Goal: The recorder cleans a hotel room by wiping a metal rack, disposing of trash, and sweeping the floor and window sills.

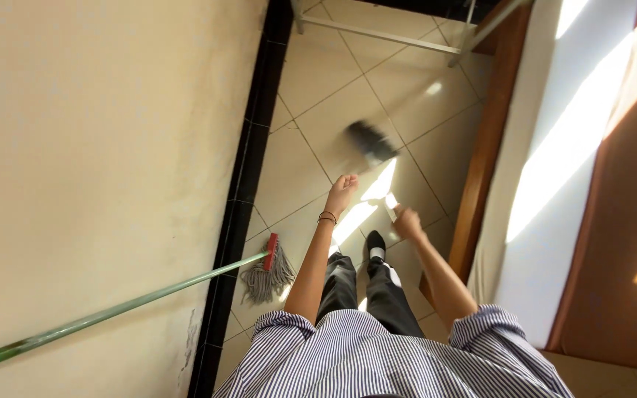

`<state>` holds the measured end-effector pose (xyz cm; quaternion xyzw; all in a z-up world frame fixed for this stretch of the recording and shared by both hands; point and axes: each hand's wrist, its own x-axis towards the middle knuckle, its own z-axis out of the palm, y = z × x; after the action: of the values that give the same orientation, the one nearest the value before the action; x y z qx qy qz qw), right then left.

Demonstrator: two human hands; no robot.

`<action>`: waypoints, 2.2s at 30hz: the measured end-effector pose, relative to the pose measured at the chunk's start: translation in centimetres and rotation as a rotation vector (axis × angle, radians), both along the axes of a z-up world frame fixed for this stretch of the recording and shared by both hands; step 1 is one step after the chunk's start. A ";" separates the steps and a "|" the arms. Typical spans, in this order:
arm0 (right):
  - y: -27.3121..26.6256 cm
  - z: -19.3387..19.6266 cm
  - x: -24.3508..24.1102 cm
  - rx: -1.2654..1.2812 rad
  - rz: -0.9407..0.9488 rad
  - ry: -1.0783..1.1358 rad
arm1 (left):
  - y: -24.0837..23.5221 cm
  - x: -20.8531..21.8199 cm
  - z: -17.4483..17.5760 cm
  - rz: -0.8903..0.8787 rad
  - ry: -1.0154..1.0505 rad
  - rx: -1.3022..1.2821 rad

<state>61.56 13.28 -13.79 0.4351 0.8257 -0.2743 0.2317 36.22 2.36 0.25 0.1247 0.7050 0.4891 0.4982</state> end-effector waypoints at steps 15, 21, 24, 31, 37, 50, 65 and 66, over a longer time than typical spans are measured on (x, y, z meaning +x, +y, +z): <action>17.9 11.6 11.6 -0.116 -0.481 0.042 | 3.7 7.8 0.8 -0.008 0.014 0.018; 26.7 2.4 7.8 -0.293 -0.934 0.043 | 4.1 10.6 3.8 -0.022 0.001 -0.047; 16.4 12.1 5.7 -0.069 -0.410 -0.044 | 3.9 11.3 2.8 -0.004 -0.017 -0.066; 4.1 14.6 11.2 -0.419 -0.410 -0.016 | 5.3 13.2 -0.9 0.042 -0.046 0.041; 8.0 16.0 15.4 -0.389 -0.392 0.139 | 2.4 12.4 0.8 0.026 -0.004 0.031; 3.8 -1.0 9.8 -0.027 -0.633 0.062 | -8.3 11.6 5.0 0.055 0.027 -0.144; -16.5 12.9 -1.0 -0.199 -0.136 0.276 | -37.5 6.5 -0.5 0.380 0.147 -0.086; -17.2 13.1 -3.1 -0.134 -0.110 0.254 | -40.1 6.3 -0.8 0.451 0.132 -0.084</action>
<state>58.43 -3.88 -0.71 0.4249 0.8031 -0.3940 0.1389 42.52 -37.78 -0.56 -0.0251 0.7659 0.5489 0.3339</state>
